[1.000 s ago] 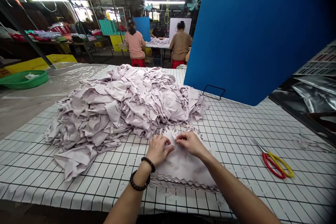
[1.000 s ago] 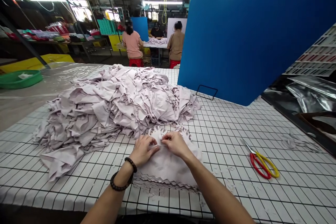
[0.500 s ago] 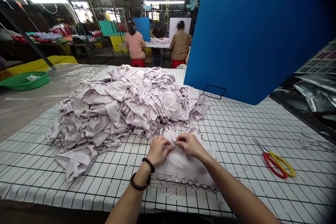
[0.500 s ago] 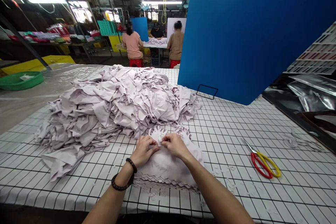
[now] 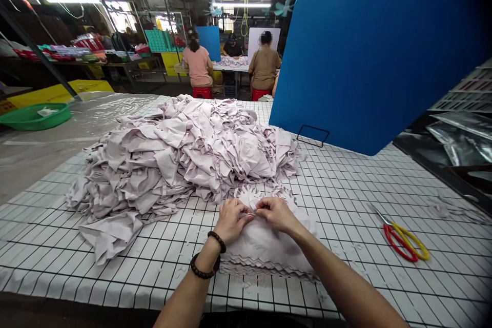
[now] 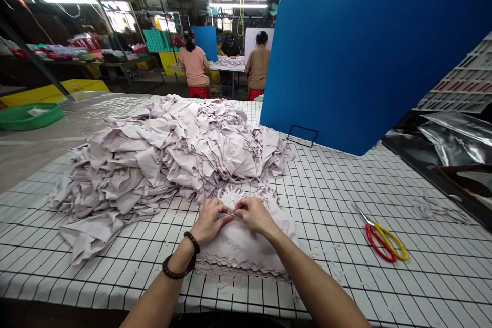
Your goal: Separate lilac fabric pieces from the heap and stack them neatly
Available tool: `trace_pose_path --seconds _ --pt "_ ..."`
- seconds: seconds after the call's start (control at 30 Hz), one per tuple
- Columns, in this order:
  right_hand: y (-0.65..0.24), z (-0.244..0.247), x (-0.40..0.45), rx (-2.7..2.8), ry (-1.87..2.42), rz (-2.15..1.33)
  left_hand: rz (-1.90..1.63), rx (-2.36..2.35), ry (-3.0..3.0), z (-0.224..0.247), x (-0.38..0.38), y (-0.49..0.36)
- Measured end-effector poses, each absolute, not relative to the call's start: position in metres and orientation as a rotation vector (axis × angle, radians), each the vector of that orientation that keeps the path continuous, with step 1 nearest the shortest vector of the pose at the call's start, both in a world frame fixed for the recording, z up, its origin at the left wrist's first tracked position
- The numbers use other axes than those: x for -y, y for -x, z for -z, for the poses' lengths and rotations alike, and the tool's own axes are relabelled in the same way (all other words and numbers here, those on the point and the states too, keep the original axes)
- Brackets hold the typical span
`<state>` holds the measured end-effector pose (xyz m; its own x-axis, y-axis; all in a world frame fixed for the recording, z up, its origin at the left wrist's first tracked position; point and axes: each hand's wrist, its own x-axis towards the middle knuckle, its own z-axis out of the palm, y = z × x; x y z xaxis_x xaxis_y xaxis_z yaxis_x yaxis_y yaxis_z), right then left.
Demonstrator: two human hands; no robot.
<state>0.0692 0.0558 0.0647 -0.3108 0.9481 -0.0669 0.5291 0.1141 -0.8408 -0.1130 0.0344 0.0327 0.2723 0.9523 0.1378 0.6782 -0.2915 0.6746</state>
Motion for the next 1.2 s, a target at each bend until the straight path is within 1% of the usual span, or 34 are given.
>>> trace_pose_path --seconds 0.5,0.7,0.8,0.87,0.97,1.03,1.1,1.13,1.2 --pt "-0.057 -0.055 -0.049 1.819 1.379 -1.028 -0.686 -1.478 -2.103 -0.034 -0.035 0.114" --pt "-0.064 -0.057 -0.056 1.835 1.351 -1.233 -0.633 -1.492 -2.092 -0.033 -0.036 0.115" --pt "-0.067 -0.059 -0.061 1.938 1.365 -1.222 -0.626 -1.485 -2.085 -0.033 -0.037 0.114" --pt "-0.065 -0.056 -0.061 1.9 1.391 -1.214 -0.628 -1.481 -2.092 -0.033 -0.038 0.113" --pt "-0.064 -0.048 -0.06 1.754 1.468 -1.31 -0.619 -1.476 -2.117 -0.033 -0.039 0.113" --pt "-0.069 -0.047 -0.062 1.78 1.505 -1.343 -0.615 -1.505 -2.123 -0.037 -0.037 0.112" --pt "-0.078 -0.052 -0.069 1.935 1.54 -1.276 -0.673 -1.6 -2.122 -0.043 -0.03 0.11" --pt "-0.081 -0.056 -0.075 2.015 1.576 -1.18 -0.731 -1.663 -2.122 -0.047 -0.026 0.107" --pt "-0.081 -0.066 -0.091 2.104 1.667 -0.867 -0.856 -1.761 -2.125 -0.054 -0.016 0.1"
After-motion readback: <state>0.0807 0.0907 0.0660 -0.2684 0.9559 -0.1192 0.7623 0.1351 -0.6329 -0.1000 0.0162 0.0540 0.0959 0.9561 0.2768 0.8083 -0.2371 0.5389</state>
